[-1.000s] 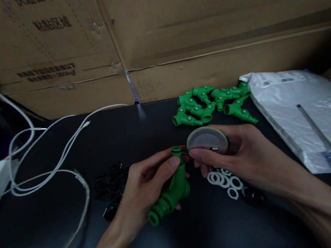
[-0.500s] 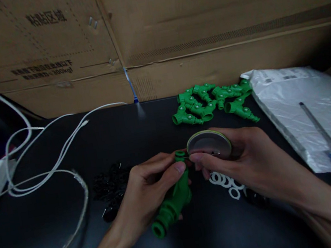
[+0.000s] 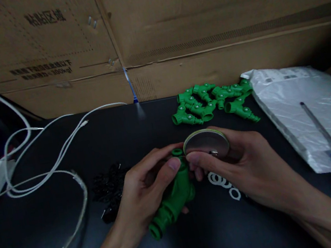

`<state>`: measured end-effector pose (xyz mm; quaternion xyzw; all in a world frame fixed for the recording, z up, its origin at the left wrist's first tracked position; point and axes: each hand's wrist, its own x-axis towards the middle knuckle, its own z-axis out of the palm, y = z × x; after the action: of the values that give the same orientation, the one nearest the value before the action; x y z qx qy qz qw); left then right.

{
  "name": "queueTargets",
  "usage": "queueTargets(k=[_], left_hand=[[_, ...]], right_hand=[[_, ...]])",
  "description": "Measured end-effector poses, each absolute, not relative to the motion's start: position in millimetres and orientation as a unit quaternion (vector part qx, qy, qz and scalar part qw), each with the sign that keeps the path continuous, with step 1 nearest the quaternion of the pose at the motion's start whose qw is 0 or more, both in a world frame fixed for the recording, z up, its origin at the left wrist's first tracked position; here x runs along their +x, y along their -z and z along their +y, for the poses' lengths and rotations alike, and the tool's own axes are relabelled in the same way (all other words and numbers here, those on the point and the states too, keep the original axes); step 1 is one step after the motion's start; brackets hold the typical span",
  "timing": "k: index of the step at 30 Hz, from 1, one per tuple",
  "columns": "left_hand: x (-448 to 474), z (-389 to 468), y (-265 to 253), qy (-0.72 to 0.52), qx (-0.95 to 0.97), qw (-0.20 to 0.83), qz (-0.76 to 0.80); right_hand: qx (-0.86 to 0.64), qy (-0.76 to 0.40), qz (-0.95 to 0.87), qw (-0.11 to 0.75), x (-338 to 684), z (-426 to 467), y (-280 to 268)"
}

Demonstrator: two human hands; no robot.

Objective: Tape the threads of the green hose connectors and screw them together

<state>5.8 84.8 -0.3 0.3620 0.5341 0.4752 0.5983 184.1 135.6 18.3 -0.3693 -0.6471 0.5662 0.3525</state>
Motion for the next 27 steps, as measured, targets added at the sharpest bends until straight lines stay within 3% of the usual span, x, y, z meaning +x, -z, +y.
queueTargets(k=[27], left_hand=[[3.5, 86.5, 3.6, -0.478, 0.428, 0.513, 0.57]], right_hand=[[-0.371, -0.598, -0.61, 0.363, 175.5, 133.9, -14.7]])
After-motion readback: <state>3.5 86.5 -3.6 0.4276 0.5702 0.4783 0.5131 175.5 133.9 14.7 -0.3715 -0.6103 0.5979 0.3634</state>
